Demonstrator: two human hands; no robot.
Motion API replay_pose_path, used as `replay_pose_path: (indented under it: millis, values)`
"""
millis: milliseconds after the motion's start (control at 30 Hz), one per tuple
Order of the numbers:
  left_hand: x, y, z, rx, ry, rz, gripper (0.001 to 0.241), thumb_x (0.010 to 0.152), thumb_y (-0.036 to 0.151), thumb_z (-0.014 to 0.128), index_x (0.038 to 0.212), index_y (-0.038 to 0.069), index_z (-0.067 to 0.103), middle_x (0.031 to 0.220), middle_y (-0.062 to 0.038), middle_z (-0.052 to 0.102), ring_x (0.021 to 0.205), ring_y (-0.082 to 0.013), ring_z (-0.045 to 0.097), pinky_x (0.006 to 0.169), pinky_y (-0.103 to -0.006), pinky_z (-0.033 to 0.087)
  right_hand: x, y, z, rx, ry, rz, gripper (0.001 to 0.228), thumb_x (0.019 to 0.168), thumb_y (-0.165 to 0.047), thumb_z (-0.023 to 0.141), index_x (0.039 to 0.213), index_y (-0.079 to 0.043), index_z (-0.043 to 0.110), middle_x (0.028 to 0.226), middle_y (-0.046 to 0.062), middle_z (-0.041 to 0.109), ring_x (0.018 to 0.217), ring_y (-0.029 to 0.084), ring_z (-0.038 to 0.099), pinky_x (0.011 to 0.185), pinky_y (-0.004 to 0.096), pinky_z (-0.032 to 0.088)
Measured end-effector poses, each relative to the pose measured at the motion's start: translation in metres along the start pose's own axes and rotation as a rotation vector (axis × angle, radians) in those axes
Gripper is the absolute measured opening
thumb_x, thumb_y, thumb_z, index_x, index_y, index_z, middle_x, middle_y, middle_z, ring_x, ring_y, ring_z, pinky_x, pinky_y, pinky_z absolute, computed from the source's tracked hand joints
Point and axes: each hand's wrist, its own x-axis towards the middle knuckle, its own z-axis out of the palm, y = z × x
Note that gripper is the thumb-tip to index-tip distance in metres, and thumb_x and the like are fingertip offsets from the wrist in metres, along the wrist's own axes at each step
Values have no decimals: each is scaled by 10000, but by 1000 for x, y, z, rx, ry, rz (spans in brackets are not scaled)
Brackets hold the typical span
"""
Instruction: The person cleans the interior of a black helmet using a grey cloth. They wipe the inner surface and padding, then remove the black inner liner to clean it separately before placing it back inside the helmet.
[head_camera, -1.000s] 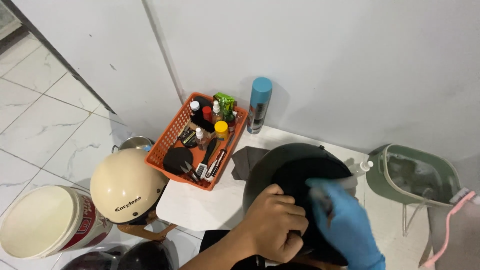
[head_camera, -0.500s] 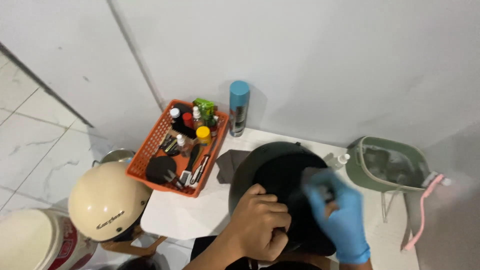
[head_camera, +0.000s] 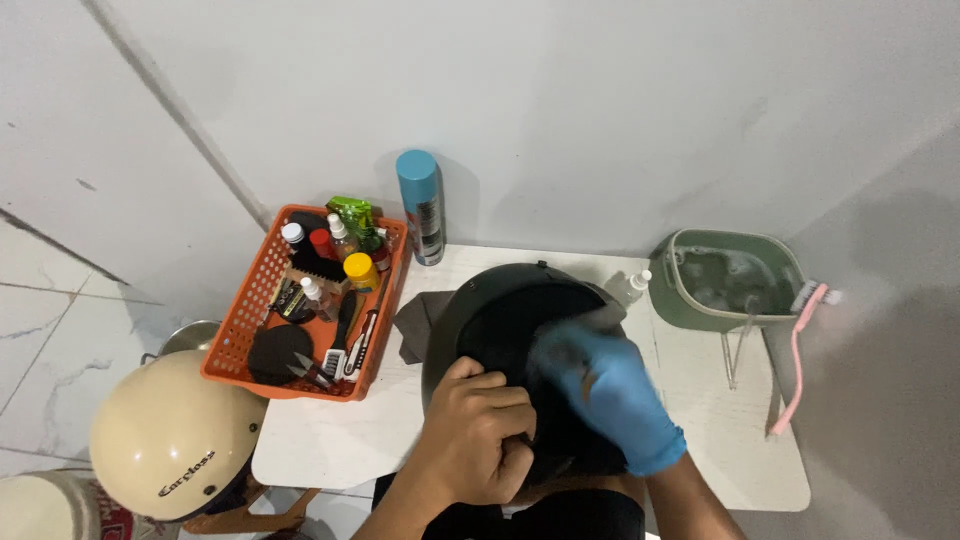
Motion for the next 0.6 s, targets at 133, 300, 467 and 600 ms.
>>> replay_pose_path:
  millis: [133,300,467,600]
  values:
    - [-2,2,3,-6,12,16,98,674,137,522,592,150,573,561,47,523,507,-179,429,663,-369,315,0,-18,-15,28,311,270,109,905,-107,656,964,-153,736,809,-17,690,720,85,627,665,234,483]
    - [-2,0,-1,3,-2,3,83,658,170,526,587,155,567,555,50,525,498,-190,438,651,-385,306,-4,-7,-14,61,-81,-86,104,960,-64,601,888,-74,674,764,7,698,686,99,584,643,305,517]
    - [-2,1,3,21,33,3,99,648,152,511,564,159,562,537,52,498,480,-178,401,633,-363,291,-6,-28,-26,30,152,42,333,893,-33,561,1103,-139,797,1158,6,785,1075,158,754,943,255,553]
    - [0,-1,0,22,17,29,73,661,139,509,602,158,546,565,51,505,502,-185,420,639,-371,285,3,-22,-19,215,-44,-132,198,1030,-105,519,1100,-4,674,1066,126,732,1024,233,714,941,311,539]
